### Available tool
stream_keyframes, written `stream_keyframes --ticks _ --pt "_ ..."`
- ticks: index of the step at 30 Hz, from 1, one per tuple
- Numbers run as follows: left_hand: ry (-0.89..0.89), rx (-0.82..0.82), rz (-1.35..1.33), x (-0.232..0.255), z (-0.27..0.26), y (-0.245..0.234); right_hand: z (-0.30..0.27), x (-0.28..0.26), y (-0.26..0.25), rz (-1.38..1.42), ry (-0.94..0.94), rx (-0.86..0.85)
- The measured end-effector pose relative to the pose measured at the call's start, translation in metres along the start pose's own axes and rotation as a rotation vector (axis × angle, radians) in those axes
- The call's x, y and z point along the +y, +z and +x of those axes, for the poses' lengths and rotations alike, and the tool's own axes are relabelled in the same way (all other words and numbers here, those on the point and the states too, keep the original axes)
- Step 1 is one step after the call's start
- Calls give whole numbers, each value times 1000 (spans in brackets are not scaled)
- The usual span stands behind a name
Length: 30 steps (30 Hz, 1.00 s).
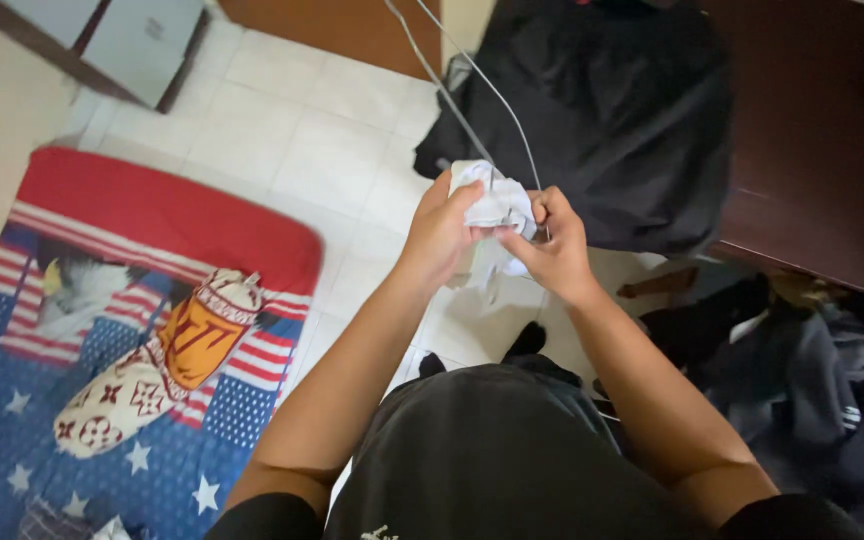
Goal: Hang various pieces of clothing including shorts and shirts onto plastic hangers.
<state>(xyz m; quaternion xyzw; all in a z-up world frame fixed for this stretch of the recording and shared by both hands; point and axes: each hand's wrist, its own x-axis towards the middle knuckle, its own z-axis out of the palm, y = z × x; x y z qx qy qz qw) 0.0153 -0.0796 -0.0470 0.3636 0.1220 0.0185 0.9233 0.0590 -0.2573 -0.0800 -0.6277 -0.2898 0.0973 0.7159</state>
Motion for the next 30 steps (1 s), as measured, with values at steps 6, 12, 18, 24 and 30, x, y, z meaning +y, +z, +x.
stream_keyframes --ticks 6,12,18,24,30 --pt "242 16 305 40 -24 -52 18 -17 58 -246 157 -106" --pt "268 272 341 86 -57 -79 28 21 66 -64 222 -407" --pt "504 75 1233 116 -80 -83 40 -22 64 -188 289 -181" --pt "180 -221 1488 92 -77 -55 42 -20 17 -263 249 -44" --pt "253 266 1248 63 -19 -69 17 -12 -52 -365 107 -180"
